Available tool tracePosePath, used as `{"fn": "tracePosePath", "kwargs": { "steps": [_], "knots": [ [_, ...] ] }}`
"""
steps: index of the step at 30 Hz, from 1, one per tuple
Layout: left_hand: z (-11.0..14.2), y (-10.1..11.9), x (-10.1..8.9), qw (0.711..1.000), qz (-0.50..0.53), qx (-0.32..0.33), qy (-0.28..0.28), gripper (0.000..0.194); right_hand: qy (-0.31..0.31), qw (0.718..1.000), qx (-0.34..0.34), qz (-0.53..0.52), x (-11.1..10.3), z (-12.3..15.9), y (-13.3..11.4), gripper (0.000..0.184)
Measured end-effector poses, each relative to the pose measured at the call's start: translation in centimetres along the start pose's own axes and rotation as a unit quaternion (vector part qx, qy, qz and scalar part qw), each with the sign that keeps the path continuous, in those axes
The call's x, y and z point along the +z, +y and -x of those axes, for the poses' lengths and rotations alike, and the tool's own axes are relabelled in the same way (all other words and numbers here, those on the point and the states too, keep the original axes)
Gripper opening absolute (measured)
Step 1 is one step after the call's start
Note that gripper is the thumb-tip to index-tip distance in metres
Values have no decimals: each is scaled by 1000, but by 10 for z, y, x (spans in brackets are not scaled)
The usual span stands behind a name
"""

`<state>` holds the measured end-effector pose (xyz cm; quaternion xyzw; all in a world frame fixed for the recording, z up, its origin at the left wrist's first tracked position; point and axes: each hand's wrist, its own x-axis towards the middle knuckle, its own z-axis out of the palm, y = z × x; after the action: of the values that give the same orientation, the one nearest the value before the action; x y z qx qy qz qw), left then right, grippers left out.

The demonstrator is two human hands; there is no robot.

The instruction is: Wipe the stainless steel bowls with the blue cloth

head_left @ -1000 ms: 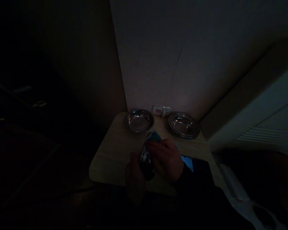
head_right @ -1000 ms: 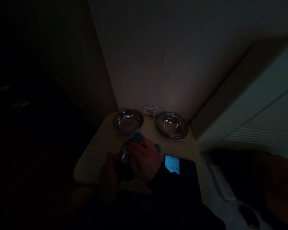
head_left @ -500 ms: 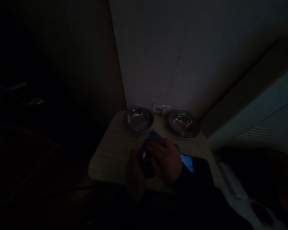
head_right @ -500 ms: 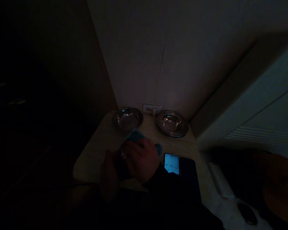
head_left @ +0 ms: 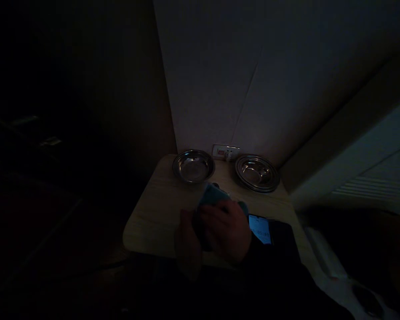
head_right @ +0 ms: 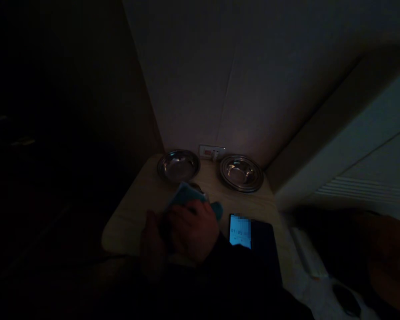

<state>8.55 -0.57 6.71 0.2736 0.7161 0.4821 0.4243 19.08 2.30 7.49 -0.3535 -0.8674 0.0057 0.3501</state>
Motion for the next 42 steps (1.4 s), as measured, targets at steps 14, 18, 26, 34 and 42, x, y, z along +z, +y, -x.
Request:
{"fn": "tracePosePath", "kwargs": {
  "steps": [14,18,26,34,42],
  "knots": [
    [-4,-10,-11,997,-59,34,28,41,66,886,367,-276,13,13,72,25],
    [-7,-30,-19,994,-85,17,70,41,124,890,349,-265,4,22,54,22],
    [-4,-59,-22,970,-123,208,24,36,81,987,82,-115,-1,26,7,29],
    [7,-55,-13,965,-140,221,32,36,52,998,23,-29,-6,27,-8,26],
    [6,-33,-6,989,-98,106,21,40,34,999,21,-25,-9,8,5,24]
  ]
}}
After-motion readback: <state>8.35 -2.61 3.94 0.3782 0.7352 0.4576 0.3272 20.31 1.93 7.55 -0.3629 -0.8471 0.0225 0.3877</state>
